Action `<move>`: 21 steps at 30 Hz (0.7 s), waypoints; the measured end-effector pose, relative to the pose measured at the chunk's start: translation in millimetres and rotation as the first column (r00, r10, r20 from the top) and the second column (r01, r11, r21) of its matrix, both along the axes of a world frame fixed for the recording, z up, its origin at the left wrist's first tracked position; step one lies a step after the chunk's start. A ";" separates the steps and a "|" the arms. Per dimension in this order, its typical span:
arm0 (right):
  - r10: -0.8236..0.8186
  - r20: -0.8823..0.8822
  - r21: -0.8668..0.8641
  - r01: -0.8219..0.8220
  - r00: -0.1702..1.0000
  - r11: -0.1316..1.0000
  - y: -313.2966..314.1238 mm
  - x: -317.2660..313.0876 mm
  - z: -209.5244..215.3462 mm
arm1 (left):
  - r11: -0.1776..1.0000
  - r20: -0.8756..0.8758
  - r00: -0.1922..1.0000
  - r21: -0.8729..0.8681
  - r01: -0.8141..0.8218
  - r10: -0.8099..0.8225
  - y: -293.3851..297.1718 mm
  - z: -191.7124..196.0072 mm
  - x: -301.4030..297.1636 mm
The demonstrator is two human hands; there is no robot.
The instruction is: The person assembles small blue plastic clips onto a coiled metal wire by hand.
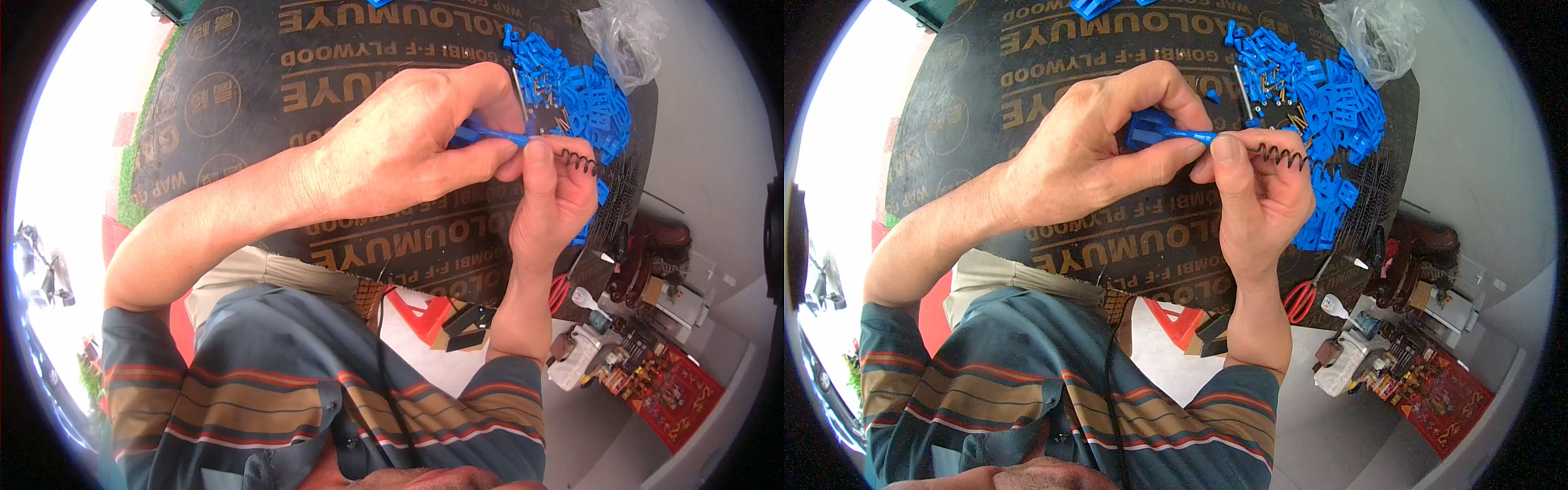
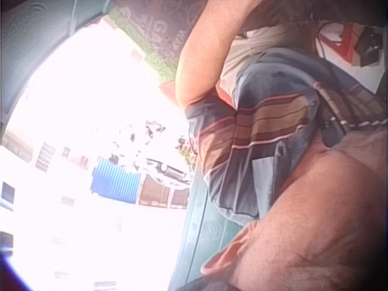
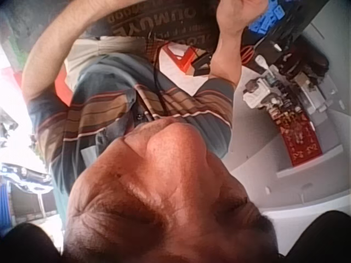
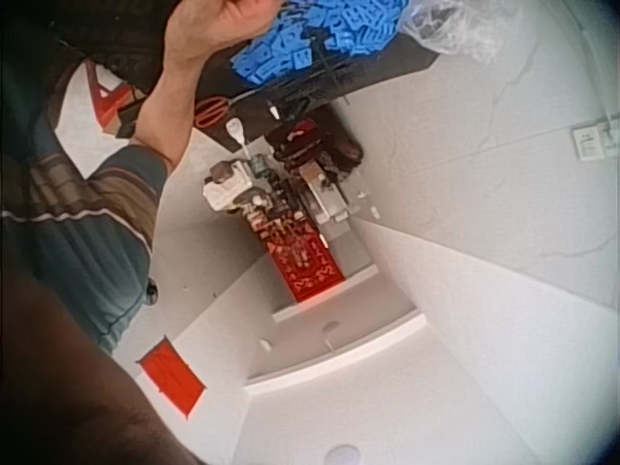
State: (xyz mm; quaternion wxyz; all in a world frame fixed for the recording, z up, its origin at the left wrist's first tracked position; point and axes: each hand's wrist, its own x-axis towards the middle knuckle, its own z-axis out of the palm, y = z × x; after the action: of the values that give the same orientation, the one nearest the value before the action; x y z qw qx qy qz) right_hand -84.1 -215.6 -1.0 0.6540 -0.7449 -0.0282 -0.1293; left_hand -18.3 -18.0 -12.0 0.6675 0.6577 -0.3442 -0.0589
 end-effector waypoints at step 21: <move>0.018 -0.036 0.033 -0.017 0.999 0.999 -0.8 1.6 -0.1 | 0.998 -0.009 1.000 0.057 0.024 -0.023 3.6 1.2 -0.9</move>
State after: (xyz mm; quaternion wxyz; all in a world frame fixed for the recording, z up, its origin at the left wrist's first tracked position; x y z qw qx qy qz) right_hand -82.5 -216.4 -1.1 0.6676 -0.7360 -0.0206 -0.1104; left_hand -19.2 -14.4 -10.8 0.6492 0.6720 -0.3473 -0.0794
